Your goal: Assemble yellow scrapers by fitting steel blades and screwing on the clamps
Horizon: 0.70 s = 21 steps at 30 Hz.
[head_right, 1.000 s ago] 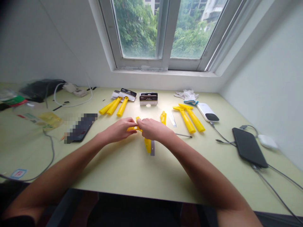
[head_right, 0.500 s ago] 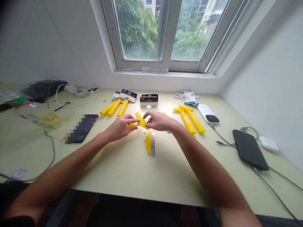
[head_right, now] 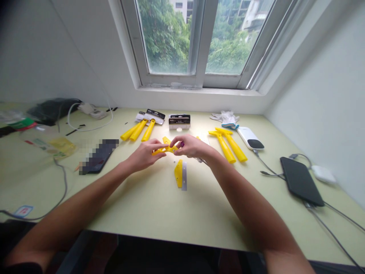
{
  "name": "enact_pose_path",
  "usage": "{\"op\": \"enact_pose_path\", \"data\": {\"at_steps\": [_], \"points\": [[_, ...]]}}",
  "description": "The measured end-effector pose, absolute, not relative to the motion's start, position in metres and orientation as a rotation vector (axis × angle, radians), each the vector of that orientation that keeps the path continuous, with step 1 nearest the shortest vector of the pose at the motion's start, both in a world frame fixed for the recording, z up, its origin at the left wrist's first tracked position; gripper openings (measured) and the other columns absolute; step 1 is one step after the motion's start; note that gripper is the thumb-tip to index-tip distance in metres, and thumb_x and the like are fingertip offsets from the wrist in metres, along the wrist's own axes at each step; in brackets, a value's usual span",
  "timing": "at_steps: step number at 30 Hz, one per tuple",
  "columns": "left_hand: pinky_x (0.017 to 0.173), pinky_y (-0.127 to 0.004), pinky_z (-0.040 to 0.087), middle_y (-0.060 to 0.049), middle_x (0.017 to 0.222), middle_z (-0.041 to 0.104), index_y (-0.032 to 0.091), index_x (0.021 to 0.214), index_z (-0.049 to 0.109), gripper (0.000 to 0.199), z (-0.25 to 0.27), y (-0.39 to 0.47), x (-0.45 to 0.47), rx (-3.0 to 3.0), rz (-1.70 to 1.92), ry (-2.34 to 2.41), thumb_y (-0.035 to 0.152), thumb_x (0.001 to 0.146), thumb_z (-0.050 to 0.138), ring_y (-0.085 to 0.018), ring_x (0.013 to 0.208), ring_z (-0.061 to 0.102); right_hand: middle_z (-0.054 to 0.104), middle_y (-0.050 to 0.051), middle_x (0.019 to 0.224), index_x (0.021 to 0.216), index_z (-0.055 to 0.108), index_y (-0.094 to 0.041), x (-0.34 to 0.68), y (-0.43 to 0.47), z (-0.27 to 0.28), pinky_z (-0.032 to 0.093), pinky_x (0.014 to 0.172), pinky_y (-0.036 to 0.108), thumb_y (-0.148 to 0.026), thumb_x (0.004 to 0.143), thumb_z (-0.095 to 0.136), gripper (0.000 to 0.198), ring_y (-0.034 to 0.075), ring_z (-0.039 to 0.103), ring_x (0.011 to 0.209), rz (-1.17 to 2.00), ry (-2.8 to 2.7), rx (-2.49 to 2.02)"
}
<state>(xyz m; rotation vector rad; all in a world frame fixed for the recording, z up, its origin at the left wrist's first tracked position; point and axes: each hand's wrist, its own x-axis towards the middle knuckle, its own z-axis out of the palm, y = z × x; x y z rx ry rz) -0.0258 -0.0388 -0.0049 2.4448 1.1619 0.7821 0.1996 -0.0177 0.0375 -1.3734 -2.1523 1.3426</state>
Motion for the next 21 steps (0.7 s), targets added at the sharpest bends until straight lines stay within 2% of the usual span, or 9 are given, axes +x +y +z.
{"op": "enact_pose_path", "data": {"at_steps": [4,10,16,21], "points": [[0.082,-0.029,0.049,-0.005,0.099,0.065,0.022,0.117,0.066,0.032,-0.004,-0.038,-0.027,2.414,0.795,1.184,0.028,0.086,0.064,-0.016,0.084,0.062,0.064,0.001,0.076,0.099,0.072,-0.018,0.198,-0.016,0.035,0.037,0.05,0.019,-0.029,0.069,0.069,0.032,0.007,0.048,0.056,1.167,-2.185,-1.361],[0.082,-0.03,0.049,-0.005,0.101,0.065,0.022,0.116,0.067,0.031,0.001,-0.042,-0.026,2.428,0.759,1.214,0.028,0.086,0.063,-0.017,0.085,0.062,0.071,0.003,0.083,0.091,0.075,-0.016,0.194,-0.018,0.036,0.045,0.063,0.022,-0.028,0.068,0.069,0.026,0.014,0.061,0.072,1.161,-2.172,-1.347],[0.08,-0.03,0.048,-0.005,0.101,0.066,0.025,0.117,0.067,0.031,0.0,-0.043,-0.026,2.434,0.742,1.23,0.029,0.087,0.063,-0.017,0.083,0.062,0.071,0.002,0.074,0.08,0.075,-0.017,0.192,-0.024,0.041,0.044,0.059,0.022,-0.027,0.069,0.067,0.018,0.014,0.061,0.068,1.125,-2.204,-1.389],[0.077,-0.029,0.048,-0.005,0.1,0.065,0.026,0.118,0.067,0.031,-0.003,-0.044,-0.025,2.49,0.697,1.222,0.029,0.087,0.062,-0.017,0.082,0.062,0.07,0.001,0.069,0.078,0.074,-0.018,0.189,-0.028,0.04,0.04,0.053,0.021,-0.03,0.074,0.061,0.019,0.012,0.056,0.061,0.909,-2.387,-1.494]]}}
